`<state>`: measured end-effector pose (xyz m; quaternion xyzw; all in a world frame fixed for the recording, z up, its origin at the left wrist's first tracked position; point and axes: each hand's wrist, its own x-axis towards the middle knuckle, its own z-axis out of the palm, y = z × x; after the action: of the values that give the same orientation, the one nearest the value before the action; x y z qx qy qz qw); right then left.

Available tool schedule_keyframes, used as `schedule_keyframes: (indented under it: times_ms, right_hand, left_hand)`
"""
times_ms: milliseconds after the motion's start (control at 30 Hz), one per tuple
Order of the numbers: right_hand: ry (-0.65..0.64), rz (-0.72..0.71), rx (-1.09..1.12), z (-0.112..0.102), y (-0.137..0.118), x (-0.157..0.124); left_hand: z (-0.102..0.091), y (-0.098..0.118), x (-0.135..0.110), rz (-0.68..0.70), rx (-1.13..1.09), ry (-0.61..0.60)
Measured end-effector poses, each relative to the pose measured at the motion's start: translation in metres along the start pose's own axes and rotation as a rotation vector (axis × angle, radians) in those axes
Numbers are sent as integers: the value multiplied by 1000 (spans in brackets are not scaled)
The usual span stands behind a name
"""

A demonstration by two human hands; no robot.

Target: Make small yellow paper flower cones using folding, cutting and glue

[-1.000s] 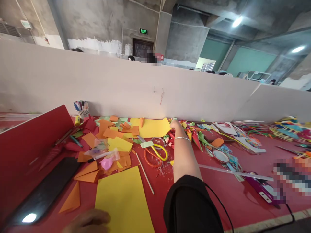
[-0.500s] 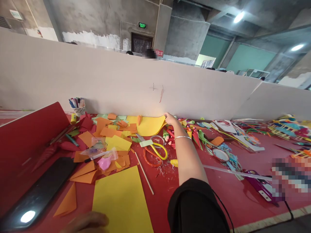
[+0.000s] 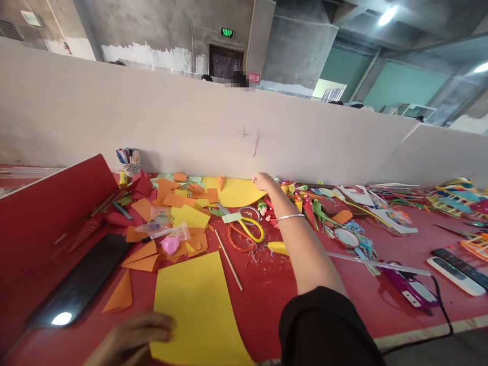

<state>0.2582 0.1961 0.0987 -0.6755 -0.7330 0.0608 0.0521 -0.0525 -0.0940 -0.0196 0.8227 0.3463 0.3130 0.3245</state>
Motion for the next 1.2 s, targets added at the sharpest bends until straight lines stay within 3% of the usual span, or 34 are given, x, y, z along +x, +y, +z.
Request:
schedule_keyframes:
  times_ms: [133, 200, 300, 367, 467, 567, 700, 833, 900, 1000, 1100, 1200]
  right_hand:
    - [25, -247, 116, -22, -45, -49]
    - [196, -500, 275, -35, -65, -95]
    - [404, -689, 453, -46, -83, -177]
    - [461, -765, 489, -39, -87, -224]
    - [354, -869, 344, -4, -89, -262]
    - [304, -741, 236, 45, -93, -267]
    - [383, -521, 350, 90, -100, -260]
    - [401, -320, 708, 101, -101, -261]
    - [356, -212, 952, 102, -98, -262]
    - [189, -65, 1349, 109, -90, -263]
    - [-2, -56, 1587, 121, -84, -266]
    - [-69, -160, 1595, 128, -82, -269]
  left_hand:
    - [-1, 8, 0, -227, -29, 99]
    - [-2, 13, 3, -312, 15, 230]
    - [-5, 22, 13, -399, 82, 423]
    - [-8, 30, 23, -427, 99, 502]
    - [-11, 43, 42, -399, 97, 471]
    - [-9, 55, 62, -339, 93, 426]
    - [-4, 69, 81, -258, 107, 324]
    - [-11, 77, 84, -87, 133, 249]
    - [-14, 74, 80, -34, 173, 337]
    - [-12, 58, 72, -97, 155, 503]
    - [2, 40, 65, -179, -81, 315]
    - [17, 31, 59, -272, -208, 177]
